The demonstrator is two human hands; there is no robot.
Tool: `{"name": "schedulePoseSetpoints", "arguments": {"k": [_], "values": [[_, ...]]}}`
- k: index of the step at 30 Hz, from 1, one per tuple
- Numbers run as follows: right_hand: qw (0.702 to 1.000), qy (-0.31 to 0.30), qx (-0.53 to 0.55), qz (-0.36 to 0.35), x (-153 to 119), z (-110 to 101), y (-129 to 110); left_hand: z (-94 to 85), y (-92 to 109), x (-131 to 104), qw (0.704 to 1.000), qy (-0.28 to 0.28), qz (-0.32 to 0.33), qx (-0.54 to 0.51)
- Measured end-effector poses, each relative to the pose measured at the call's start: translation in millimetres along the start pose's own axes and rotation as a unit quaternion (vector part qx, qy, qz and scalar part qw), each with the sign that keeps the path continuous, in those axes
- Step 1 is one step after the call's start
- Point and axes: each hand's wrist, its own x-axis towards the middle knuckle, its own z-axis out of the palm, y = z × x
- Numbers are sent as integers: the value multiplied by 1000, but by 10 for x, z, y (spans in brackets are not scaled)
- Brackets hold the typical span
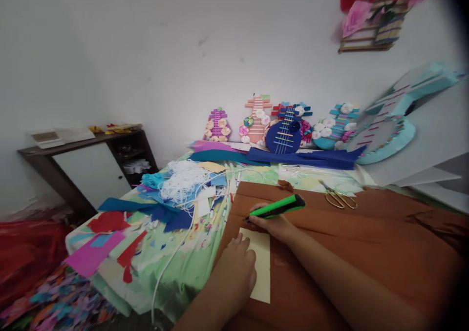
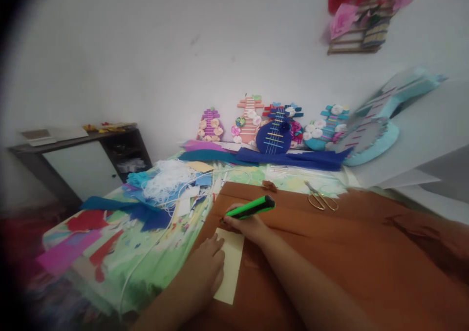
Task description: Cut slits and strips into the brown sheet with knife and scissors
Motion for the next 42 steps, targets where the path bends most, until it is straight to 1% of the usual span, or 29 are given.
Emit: {"name": "schedulePoseSetpoints", "arguments": {"k": [3,5,10,14,20,26,30,33,37,42], "values": [[1000,-11,10,6,-9,2,28,21,-11,-11,1000,13,-3,-20],[1000,-17,5,7,-7,10,36,46,-17,-24,999,31,-8,-39],[999,-1,-37,-5,13,46,47,104,-43,-52,994,81,-21,-76],[999,-8,-52,-14,7,41,62,113,-61,-59,991,97,-20,-88],[998,-27,-53,-26,-2,25,78,97,-35,-78,989,112,-24,-94],[997,-46,-41,-44,7,12,105,73,-22,-68,988,98,-42,-111],[997,-46,-42,-51,3,-7,114,73,-32,-56,989,99,-34,-109],[997,-46,-45,-52,-5,-3,100,76,-31,-55,987,112,-29,-109],[996,-43,-55,-61,-7,5,87,79,-22,-54,986,121,-35,-110],[995,-41,-60,-71,37,30,147,84,-30,-58,986,123,-35,-104]]}}
